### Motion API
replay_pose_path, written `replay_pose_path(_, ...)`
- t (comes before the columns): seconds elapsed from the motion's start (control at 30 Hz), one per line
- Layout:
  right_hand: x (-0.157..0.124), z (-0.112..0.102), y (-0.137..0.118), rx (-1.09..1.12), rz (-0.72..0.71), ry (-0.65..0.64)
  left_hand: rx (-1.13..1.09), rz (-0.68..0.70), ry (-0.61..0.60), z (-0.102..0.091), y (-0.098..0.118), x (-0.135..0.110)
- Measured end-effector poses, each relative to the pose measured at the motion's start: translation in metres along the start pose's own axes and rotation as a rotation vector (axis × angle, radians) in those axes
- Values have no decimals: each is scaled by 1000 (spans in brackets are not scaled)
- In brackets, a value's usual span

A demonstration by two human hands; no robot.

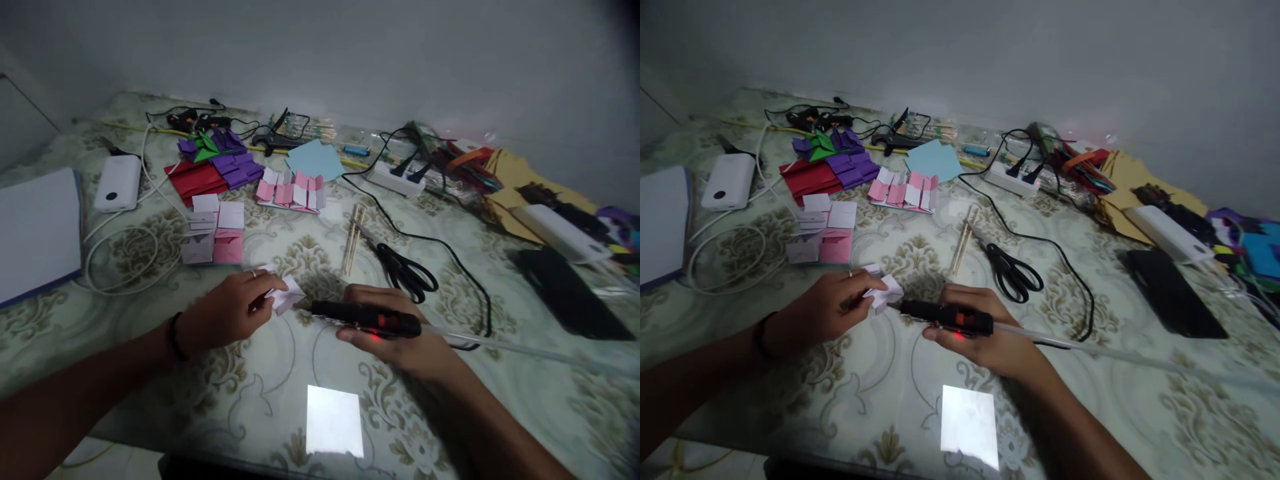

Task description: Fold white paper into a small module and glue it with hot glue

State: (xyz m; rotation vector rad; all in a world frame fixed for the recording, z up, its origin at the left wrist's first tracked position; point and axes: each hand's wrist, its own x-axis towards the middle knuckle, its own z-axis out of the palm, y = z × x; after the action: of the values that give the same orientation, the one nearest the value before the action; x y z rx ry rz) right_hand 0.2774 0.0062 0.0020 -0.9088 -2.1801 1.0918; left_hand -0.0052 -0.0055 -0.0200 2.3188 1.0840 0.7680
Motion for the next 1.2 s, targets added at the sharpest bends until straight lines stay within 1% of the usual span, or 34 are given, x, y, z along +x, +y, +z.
replay_pose_path(0.17,2,11,0,-69,-88,-49,2,53,-75,2,0,-2)
replay_pose_path(0.3,5,16,2,-126,-140,-103,-7,71,-66,3,-1,-5)
replay_pose_path(0.4,5,20,4,-160,-174,-92,1,86,-79,3,0,-5)
replay_pose_path(0.67,5,26,6,-172,-180,-83,-5,113,-93,2,0,-2)
replay_pose_path(0.83,4,27,7,-189,-169,-78,-6,94,-117,2,0,-2)
replay_pose_path(1.2,3,27,8,-188,-140,-102,-12,99,-100,3,-3,-1)
